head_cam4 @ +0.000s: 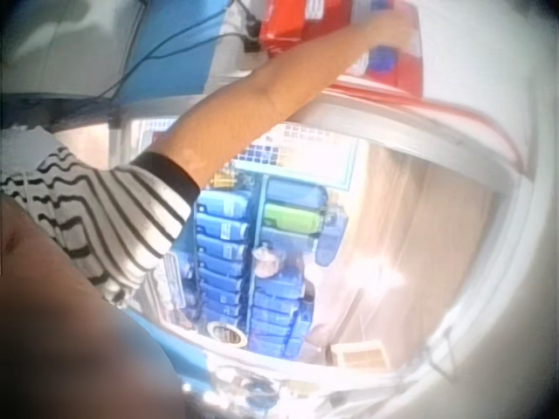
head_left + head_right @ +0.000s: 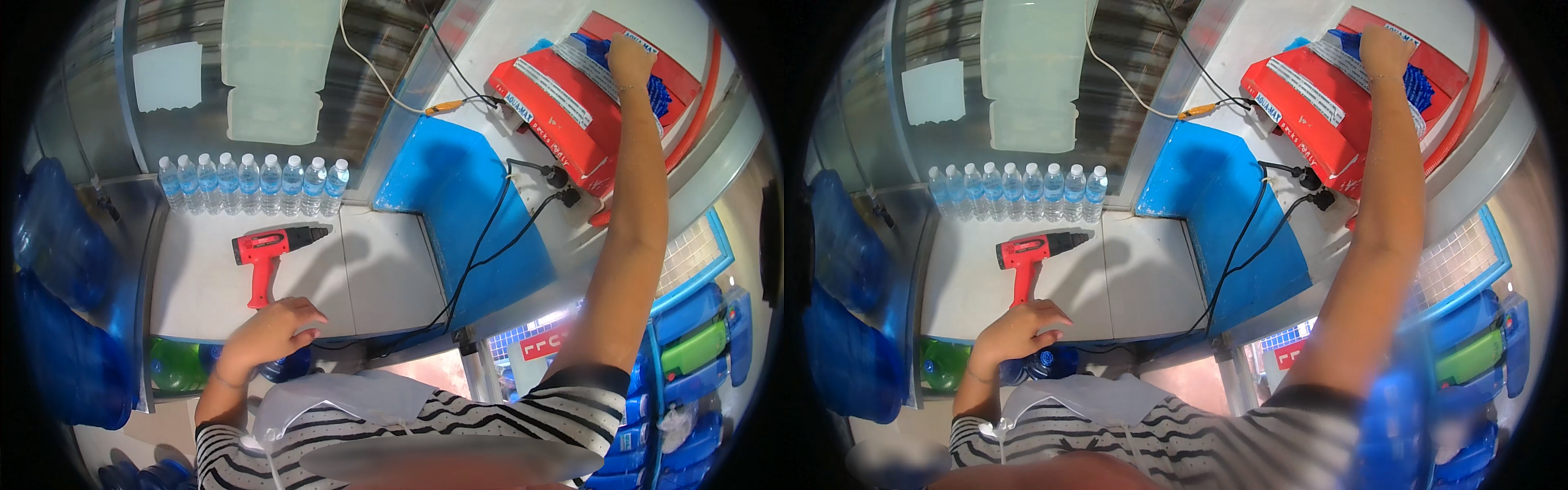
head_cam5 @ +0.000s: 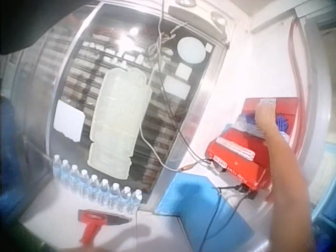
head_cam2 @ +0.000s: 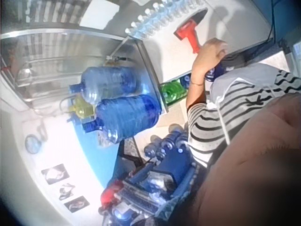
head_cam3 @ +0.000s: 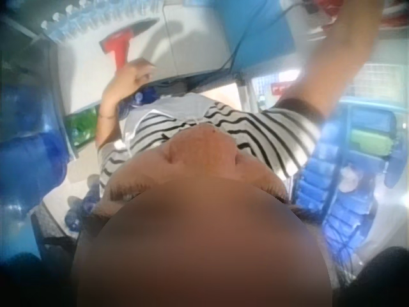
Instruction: The person scrubs the inside of a large yellow water bottle with a brush, rinses it, and sets it aside. They then fill a blue water bottle from a tap, cap it, and use a red heat gun to shrink-wrap the cap. Finally, they place the sealed blue bottle on a counter with other bottles.
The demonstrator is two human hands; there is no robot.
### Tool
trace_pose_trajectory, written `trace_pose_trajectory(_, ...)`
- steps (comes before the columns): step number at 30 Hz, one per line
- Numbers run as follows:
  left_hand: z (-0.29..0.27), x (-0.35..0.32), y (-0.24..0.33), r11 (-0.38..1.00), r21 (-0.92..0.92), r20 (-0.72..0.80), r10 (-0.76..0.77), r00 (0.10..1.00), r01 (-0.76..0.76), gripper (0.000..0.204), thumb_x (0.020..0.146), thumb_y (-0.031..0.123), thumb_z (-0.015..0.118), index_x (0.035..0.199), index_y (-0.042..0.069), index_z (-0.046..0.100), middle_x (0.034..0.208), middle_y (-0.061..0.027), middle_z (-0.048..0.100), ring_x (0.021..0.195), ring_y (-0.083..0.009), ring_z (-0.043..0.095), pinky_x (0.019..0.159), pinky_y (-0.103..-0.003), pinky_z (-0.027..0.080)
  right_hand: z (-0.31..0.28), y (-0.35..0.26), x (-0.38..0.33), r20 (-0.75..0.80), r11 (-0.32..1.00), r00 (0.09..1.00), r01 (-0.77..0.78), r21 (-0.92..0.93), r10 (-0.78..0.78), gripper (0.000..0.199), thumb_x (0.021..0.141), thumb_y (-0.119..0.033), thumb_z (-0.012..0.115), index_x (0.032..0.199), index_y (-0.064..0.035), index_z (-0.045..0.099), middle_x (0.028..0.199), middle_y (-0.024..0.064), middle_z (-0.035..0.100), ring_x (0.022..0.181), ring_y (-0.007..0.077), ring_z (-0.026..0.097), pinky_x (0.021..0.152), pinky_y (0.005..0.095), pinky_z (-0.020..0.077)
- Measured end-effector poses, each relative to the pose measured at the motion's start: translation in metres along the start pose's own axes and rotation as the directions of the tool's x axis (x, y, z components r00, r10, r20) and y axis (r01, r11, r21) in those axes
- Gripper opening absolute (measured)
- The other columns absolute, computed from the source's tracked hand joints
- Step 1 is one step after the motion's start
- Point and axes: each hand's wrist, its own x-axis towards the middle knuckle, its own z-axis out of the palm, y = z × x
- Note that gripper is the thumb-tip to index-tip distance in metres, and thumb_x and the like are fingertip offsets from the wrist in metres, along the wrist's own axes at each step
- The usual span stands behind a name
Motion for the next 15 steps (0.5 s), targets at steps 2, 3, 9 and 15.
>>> trace_pose_trajectory(2,0.0,0.007,0.001,1.0,0.011,0.0,-0.004,1.0,0.004,0.025,0.082,0.008,0.067,0.106,0.003,0.066,0.102,-0.0137,0.065,0.098,-0.0342,0.062,0.086,-0.041,0.05,-0.001,0.002,0.007,0.029,1.0,0.999,0.016,0.0,-0.016,0.019,0.09,-0.021,0.053,0.093,-0.0134,0.07,0.093,0.008,0.073,0.091,0.028,0.07,0.08,0.0538,0.0443)
trace_pose_trajectory(3,0.0,0.011,0.001,1.0,0.014,-0.009,0.009,1.0,-0.009,0.025,0.082,0.008,0.067,0.106,0.003,0.066,0.102,-0.0138,0.065,0.098,-0.0342,0.062,0.086,-0.041,0.05,-0.002,0.001,0.009,0.059,1.0,0.998,0.005,0.008,-0.005,0.017,0.09,-0.023,0.056,0.094,-0.013,0.07,0.095,0.0087,0.073,0.093,0.0289,0.069,0.081,0.0551,0.0431)
trace_pose_trajectory(9,0.0,0.027,0.012,0.997,-0.008,-0.021,0.077,0.997,-0.077,0.025,0.082,0.008,0.066,0.107,0.003,0.066,0.103,-0.0135,0.065,0.099,-0.0343,0.062,0.088,-0.041,0.05,-0.032,-0.001,0.009,0.119,0.999,0.992,-0.042,-0.004,0.042,0.023,0.093,-0.023,0.051,0.101,-0.0132,0.07,0.103,0.0117,0.072,0.098,0.0297,0.069,0.085,0.0579,0.0431)
trace_pose_trajectory(15,-0.029,0.033,0.016,0.997,0.052,-0.374,0.077,0.924,-0.061,0.047,0.083,0.01,0.069,0.129,0.006,0.056,0.122,-0.0146,0.059,0.11,-0.0288,0.059,0.091,-0.038,0.05,-0.129,-0.078,0.007,-0.472,0.909,0.881,0.218,0.354,-0.028,0.021,0.09,-0.016,0.057,0.104,-0.0092,0.071,0.099,0.0117,0.073,0.092,0.032,0.069,0.077,0.0437,0.0517)
